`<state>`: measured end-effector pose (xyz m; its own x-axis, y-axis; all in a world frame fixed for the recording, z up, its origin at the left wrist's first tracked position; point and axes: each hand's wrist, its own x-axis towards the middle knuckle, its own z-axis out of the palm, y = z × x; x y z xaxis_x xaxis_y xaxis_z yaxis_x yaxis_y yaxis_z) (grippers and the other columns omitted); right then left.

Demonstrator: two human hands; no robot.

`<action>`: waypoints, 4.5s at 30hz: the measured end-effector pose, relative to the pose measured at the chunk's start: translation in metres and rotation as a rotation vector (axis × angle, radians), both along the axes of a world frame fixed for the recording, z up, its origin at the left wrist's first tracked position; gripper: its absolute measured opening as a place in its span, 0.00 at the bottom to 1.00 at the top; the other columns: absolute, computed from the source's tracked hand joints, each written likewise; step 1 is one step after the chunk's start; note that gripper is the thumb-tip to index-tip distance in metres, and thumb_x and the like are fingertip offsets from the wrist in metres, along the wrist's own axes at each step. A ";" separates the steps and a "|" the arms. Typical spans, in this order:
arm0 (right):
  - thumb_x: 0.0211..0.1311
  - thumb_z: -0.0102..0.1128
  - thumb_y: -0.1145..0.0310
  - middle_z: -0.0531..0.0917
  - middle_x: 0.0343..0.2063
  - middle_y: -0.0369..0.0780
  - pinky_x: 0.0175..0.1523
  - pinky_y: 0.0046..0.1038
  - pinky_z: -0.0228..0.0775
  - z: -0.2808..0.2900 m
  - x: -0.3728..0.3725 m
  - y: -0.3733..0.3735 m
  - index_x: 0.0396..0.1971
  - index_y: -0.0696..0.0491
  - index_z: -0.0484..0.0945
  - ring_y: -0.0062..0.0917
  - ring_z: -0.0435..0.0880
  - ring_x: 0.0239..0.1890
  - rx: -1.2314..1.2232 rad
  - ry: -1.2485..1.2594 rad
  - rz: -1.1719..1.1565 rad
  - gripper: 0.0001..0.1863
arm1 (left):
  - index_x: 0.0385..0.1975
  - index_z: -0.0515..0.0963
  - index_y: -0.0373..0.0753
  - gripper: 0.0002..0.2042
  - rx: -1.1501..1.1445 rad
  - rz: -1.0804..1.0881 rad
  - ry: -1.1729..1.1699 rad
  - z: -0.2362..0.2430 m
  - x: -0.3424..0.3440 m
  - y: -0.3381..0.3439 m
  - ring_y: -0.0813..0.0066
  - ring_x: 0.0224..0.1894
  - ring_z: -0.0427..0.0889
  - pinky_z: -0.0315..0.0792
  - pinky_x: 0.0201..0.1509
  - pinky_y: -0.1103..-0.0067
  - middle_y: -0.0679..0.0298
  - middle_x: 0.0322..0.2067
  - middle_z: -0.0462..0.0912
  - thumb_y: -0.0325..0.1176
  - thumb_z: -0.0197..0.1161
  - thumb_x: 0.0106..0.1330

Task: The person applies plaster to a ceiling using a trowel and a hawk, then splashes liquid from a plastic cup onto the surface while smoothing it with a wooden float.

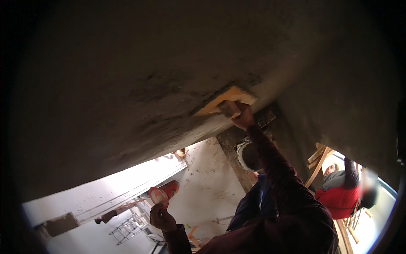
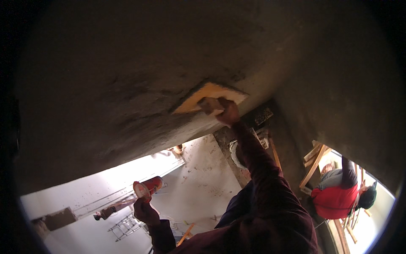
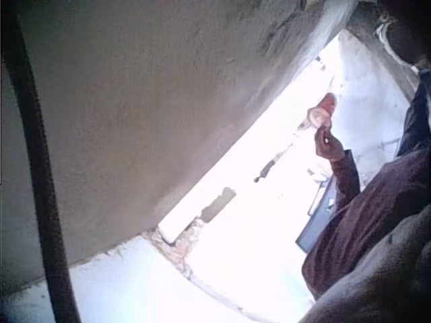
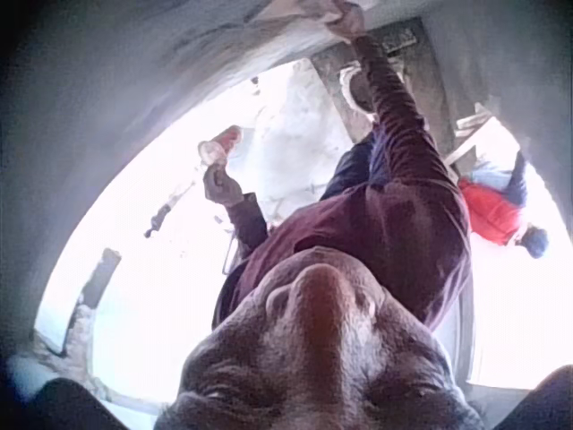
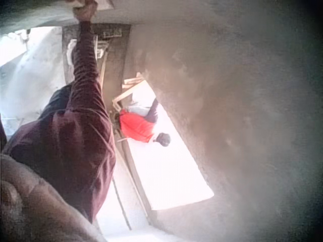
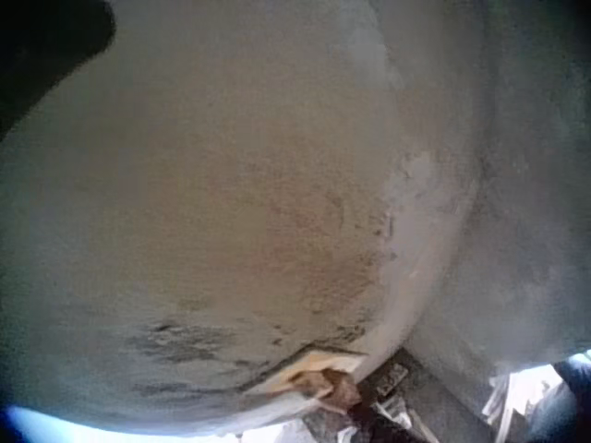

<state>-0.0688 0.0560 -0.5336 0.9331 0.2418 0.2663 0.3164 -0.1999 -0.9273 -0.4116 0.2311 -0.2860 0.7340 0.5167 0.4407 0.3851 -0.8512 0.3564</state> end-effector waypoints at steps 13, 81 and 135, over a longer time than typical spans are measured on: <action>0.44 0.67 0.71 0.83 0.26 0.45 0.35 0.32 0.75 0.192 0.016 -0.008 0.32 0.60 0.77 0.38 0.85 0.32 0.108 -0.290 -0.080 0.14 | 0.30 0.76 0.37 0.04 -0.149 0.009 -0.051 -0.026 -0.004 0.000 0.60 0.28 0.82 0.74 0.30 0.72 0.57 0.26 0.81 0.20 0.58 0.58; 0.46 0.60 0.70 0.82 0.35 0.42 0.40 0.35 0.74 0.136 -0.030 0.049 0.43 0.49 0.78 0.37 0.82 0.36 -0.147 -0.414 0.318 0.19 | 0.31 0.76 0.36 0.04 -0.140 0.016 -0.023 -0.011 -0.042 -0.011 0.60 0.28 0.82 0.74 0.30 0.74 0.57 0.27 0.82 0.20 0.58 0.59; 0.60 0.60 0.62 0.79 0.37 0.38 0.43 0.26 0.71 0.092 -0.082 -0.156 0.54 0.54 0.66 0.24 0.78 0.39 0.555 0.777 -0.051 0.25 | 0.37 0.76 0.36 0.08 -0.247 -0.393 -0.007 -0.021 0.080 0.024 0.59 0.31 0.81 0.75 0.32 0.71 0.56 0.29 0.80 0.28 0.62 0.58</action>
